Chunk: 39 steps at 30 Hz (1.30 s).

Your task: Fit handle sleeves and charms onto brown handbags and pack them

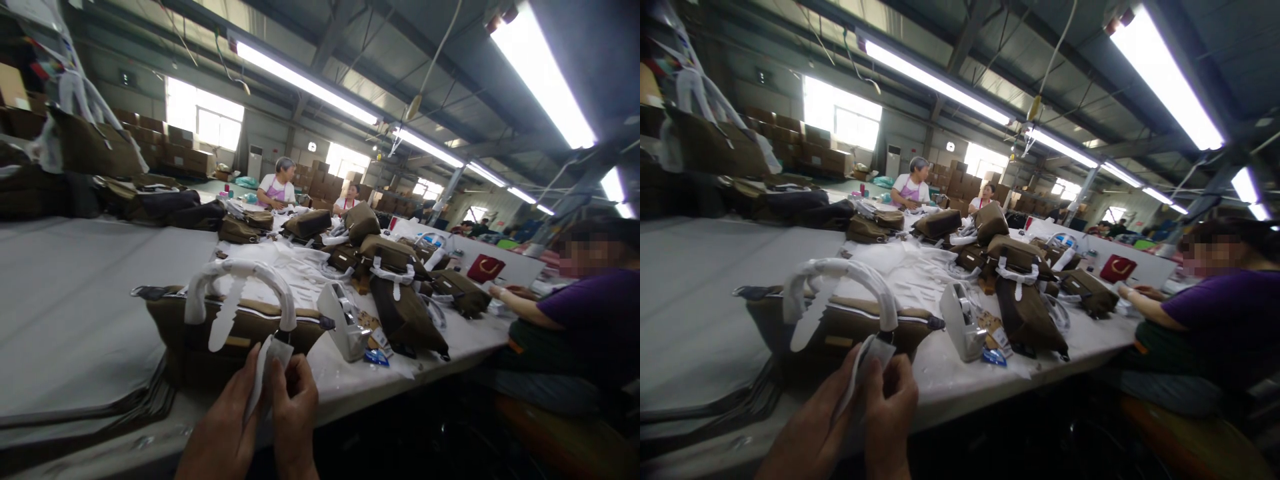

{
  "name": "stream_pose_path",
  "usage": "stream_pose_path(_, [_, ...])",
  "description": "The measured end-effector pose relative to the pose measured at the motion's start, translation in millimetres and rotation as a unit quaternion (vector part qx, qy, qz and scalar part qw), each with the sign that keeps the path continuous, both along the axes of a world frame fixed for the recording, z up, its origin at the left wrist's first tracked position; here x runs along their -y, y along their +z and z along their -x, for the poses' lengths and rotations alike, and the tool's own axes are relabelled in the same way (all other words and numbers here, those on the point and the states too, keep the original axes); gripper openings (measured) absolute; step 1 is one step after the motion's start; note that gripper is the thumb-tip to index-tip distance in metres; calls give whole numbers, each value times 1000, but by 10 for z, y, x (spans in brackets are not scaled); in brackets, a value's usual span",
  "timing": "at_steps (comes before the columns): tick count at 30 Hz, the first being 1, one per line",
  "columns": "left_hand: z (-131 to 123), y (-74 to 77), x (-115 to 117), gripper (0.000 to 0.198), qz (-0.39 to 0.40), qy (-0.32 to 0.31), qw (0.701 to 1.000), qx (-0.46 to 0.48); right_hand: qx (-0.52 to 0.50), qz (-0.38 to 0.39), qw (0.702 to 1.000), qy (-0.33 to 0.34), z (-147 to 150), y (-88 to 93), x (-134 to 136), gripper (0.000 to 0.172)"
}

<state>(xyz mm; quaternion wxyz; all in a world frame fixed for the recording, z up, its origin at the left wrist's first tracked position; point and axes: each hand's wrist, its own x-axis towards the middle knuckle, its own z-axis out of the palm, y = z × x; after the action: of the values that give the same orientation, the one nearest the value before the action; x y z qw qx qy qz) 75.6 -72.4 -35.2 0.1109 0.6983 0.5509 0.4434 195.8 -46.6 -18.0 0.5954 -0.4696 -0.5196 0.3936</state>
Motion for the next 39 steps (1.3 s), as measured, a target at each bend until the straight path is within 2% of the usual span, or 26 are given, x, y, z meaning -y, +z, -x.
stream_pose_path(3, [-45,27,50,57,24,38,995,-88,7,-6,1000,-8,63,-11,6,44])
stream_pose_path(6, [-69,115,96,58,67,64,985,-146,3,-19,1000,13,67,-63,29,40])
stream_pose_path(10, [-84,215,124,59,79,61,983,-157,23,-43,998,26,-7,-89,51,40])
stream_pose_path(13, [-81,204,131,60,73,47,987,-138,60,-44,997,30,-52,-41,62,39])
stream_pose_path(16, [-44,142,146,63,40,7,996,-85,83,-34,996,24,-74,22,68,36])
stream_pose_path(19, [24,134,155,61,44,-62,995,60,45,-28,998,44,-106,43,60,35])
stream_pose_path(20, [49,155,148,59,67,-64,987,135,28,-23,998,58,-119,38,53,35])
stream_pose_path(22, [94,223,112,57,126,-45,951,280,4,-9,996,85,-144,16,35,35])
stream_pose_path(24, [124,287,54,56,186,-48,911,365,-10,-1,995,99,-161,-6,14,37])
stream_pose_path(26, [130,315,-11,54,225,-87,890,386,-13,-5,995,102,-167,-16,-1,37])
stream_pose_path(29, [94,273,-84,50,243,-115,878,396,-4,-13,995,101,-165,5,1,35])
stream_pose_path(32, [52,197,-119,48,235,-115,880,396,1,-2,993,122,-205,73,15,33])
stream_pose_path(35, [68,159,-131,48,231,-110,899,355,53,-4,986,158,-409,183,-48,35])
stream_pose_path(37, [123,152,-142,49,235,-99,912,321,132,-34,987,82,-681,273,-187,42])
stream_pose_path(38, [159,144,-151,50,243,-103,915,305,171,-50,984,9,-852,318,-291,44])
stream_pose_path(39, [197,132,-164,52,256,-111,914,293,210,-57,972,-91,-1037,359,-415,46])
